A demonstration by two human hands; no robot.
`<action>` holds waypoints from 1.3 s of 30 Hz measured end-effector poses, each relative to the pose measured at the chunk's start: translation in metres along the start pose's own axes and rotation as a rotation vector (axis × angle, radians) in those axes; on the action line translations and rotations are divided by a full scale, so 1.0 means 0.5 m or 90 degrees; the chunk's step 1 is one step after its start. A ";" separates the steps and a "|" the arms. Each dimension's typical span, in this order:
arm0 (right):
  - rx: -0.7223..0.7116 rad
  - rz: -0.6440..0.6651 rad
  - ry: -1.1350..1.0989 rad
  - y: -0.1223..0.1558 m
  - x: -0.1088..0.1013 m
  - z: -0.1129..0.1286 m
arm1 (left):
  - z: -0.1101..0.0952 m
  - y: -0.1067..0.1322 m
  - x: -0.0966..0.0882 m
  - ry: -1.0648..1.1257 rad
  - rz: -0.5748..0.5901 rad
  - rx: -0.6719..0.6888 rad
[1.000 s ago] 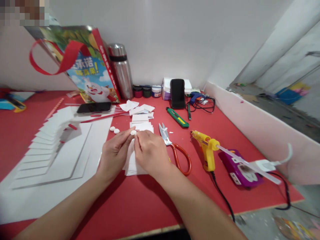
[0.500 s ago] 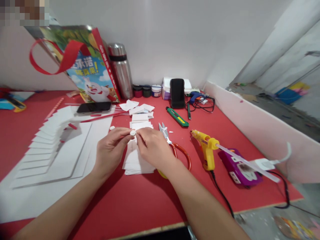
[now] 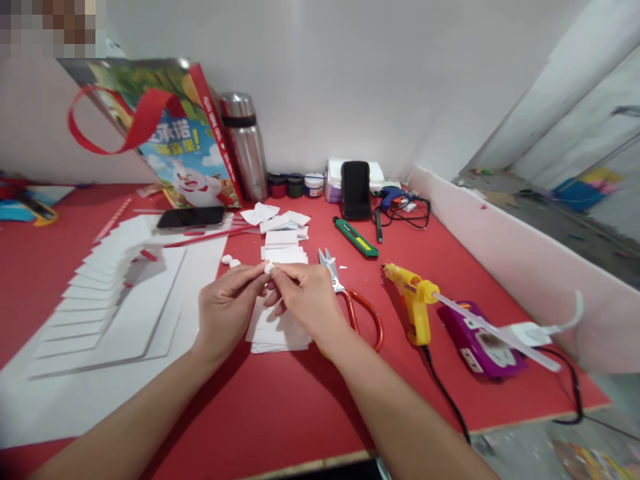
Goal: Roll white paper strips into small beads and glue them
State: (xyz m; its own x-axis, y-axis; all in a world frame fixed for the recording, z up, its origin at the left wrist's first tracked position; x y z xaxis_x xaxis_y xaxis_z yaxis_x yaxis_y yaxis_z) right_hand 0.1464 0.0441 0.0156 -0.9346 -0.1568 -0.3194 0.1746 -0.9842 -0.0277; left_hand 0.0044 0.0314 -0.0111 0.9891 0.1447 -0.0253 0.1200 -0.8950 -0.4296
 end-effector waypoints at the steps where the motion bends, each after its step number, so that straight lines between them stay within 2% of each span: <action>1: 0.019 -0.005 -0.038 -0.001 0.000 -0.002 | -0.001 0.000 0.001 0.000 0.003 0.006; 5: 0.038 -0.003 -0.112 -0.006 -0.002 -0.001 | -0.011 -0.002 0.003 0.020 0.014 0.004; 12: 0.039 0.032 -0.169 -0.004 0.002 0.001 | -0.018 -0.007 -0.002 0.044 -0.010 -0.030; 24: 0.079 -0.030 -0.191 0.004 0.004 0.008 | -0.021 -0.007 -0.003 0.080 -0.014 -0.062; 29: 0.066 -0.069 -0.159 0.004 0.006 0.007 | -0.022 -0.002 0.002 0.030 -0.016 0.000; 32: 0.092 -0.032 -0.186 -0.002 -0.002 0.002 | -0.025 -0.006 0.004 -0.002 0.033 0.048; 35: 0.096 0.026 -0.202 -0.007 -0.012 0.004 | -0.029 -0.013 0.003 -0.006 0.109 0.053; 39: 0.054 0.044 -0.163 -0.007 -0.020 0.012 | -0.033 -0.020 -0.006 -0.038 0.131 0.064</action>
Point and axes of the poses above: each hand's wrist, its own y-axis away from the middle knuckle, its own x-axis out of the palm, z = x × y, the point moved 3 cm from there along -y, towards the middle knuckle, and after that the axes turned 10 degrees about y, right-handed, at the moved point
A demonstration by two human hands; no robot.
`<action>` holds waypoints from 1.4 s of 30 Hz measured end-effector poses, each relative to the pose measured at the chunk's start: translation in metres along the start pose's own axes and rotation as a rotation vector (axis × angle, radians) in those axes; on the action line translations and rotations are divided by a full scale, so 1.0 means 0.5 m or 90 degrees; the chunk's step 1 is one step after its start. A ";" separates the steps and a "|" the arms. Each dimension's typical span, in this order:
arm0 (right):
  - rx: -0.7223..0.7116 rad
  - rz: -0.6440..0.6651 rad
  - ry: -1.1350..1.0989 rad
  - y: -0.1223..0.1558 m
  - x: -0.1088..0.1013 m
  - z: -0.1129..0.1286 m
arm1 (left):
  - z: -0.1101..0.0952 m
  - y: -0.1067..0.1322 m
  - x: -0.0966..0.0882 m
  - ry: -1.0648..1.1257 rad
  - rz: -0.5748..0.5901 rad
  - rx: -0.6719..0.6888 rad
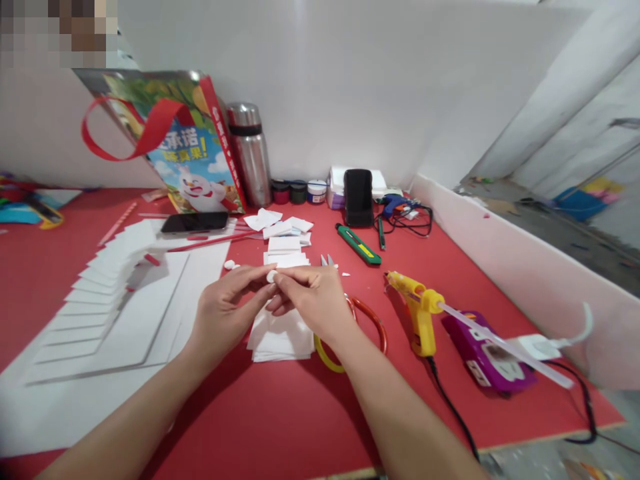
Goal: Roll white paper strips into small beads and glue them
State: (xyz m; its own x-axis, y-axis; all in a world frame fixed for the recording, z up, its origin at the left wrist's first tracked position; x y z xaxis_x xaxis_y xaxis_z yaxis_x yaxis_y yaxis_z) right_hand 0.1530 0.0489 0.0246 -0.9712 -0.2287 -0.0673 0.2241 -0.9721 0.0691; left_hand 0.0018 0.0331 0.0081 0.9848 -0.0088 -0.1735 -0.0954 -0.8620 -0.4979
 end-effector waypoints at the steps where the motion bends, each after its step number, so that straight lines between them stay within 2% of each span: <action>1: -0.009 0.012 0.018 0.001 0.001 0.001 | 0.000 -0.001 -0.001 -0.013 0.006 0.008; 4: -0.038 0.056 0.097 0.004 0.002 0.002 | -0.001 -0.003 -0.003 -0.034 0.021 0.014; 6: -0.086 0.057 0.198 0.007 0.000 0.004 | -0.001 -0.004 -0.003 -0.023 0.017 -0.004; 11: -0.263 -0.041 0.520 0.016 0.004 0.010 | -0.001 0.001 0.004 0.007 -0.030 -0.070; 15: -0.333 -0.061 0.632 0.019 0.016 0.002 | 0.010 0.008 0.010 0.073 -0.074 -0.153; 18: -0.319 -0.023 0.642 0.016 0.017 -0.004 | 0.025 0.012 0.010 0.144 -0.078 -0.237; 21: -0.287 0.012 0.623 0.015 0.014 -0.003 | 0.033 0.011 0.008 0.188 -0.047 -0.273; 28: -0.304 0.008 0.642 0.014 0.012 -0.002 | 0.019 0.004 0.002 0.146 0.017 -0.199; 35: -0.323 0.020 0.634 0.010 0.004 -0.002 | 0.027 -0.005 -0.008 0.105 0.063 -0.161; 39: -0.287 0.025 0.609 0.006 0.002 0.003 | 0.030 -0.007 -0.006 0.114 0.093 -0.168; 42: -0.230 0.000 0.565 0.003 0.000 0.001 | 0.029 -0.005 -0.003 0.112 0.079 -0.183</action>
Point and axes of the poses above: each hand's wrist, its own y-axis away from the middle knuckle, its own x-axis out of the palm, z = x × y, the point moved 3 cm from there along -y, towards the middle knuckle, and after that the axes turned 10 degrees about y, right-handed, at the moved point
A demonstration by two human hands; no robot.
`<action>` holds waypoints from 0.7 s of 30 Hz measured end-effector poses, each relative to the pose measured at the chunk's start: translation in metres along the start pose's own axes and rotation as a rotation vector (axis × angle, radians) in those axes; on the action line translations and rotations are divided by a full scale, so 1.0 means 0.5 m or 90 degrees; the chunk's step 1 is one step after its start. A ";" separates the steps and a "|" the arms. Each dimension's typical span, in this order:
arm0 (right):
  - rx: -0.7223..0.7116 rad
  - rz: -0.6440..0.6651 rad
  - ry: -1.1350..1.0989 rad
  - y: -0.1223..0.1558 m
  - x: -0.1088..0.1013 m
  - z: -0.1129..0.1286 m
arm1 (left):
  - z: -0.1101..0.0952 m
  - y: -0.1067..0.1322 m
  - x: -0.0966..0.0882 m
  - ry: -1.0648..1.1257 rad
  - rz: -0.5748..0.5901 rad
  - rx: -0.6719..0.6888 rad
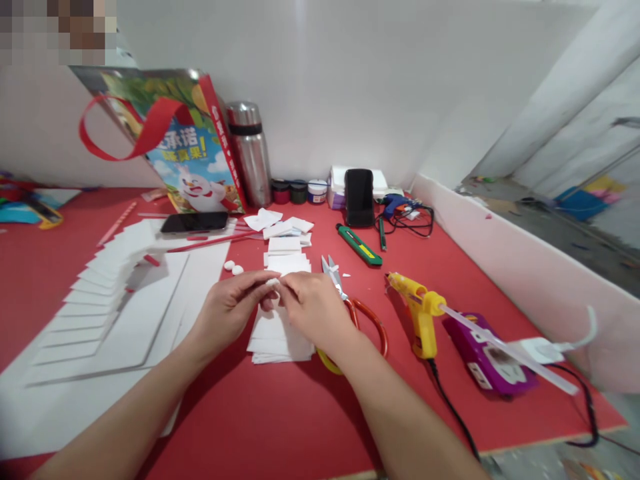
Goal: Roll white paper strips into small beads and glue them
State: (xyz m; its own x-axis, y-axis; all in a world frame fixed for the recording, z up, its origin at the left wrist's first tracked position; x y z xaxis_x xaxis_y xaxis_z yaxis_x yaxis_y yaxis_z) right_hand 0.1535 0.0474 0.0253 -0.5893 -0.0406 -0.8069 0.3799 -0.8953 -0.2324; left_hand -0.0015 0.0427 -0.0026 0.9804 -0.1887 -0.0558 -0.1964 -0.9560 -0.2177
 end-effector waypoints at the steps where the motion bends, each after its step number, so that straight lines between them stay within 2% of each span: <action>1: 0.026 -0.004 -0.022 0.000 0.000 -0.003 | 0.001 0.000 0.001 0.008 -0.010 -0.012; 6: 0.152 -0.013 -0.231 -0.003 -0.001 -0.025 | 0.012 -0.003 0.002 0.152 -0.053 -0.107; 10: 0.213 -0.096 -0.333 -0.006 -0.010 -0.035 | 0.019 -0.005 0.001 0.347 -0.065 -0.160; 16: 0.219 -0.082 -0.505 -0.011 0.004 -0.029 | 0.019 0.002 0.013 0.548 -0.037 -0.299; 21: 0.225 -0.076 -0.516 -0.008 0.005 -0.023 | 0.020 0.005 0.010 0.645 -0.051 -0.395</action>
State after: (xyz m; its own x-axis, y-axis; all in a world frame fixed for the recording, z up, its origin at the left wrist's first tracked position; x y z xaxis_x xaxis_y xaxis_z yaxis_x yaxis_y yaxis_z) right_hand 0.1586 0.0562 0.0179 -0.9851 -0.1192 -0.1243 0.1203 -0.9927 -0.0012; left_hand 0.0027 0.0415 -0.0134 0.6074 0.0523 0.7927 -0.3677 -0.8660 0.3388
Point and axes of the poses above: each hand's wrist, its own y-axis away from the middle knuckle, its own x-axis out of the palm, z = x × y, the point moved 3 cm from there along -y, towards the middle knuckle, and after that the axes turned 10 degrees about y, right-handed, at the moved point
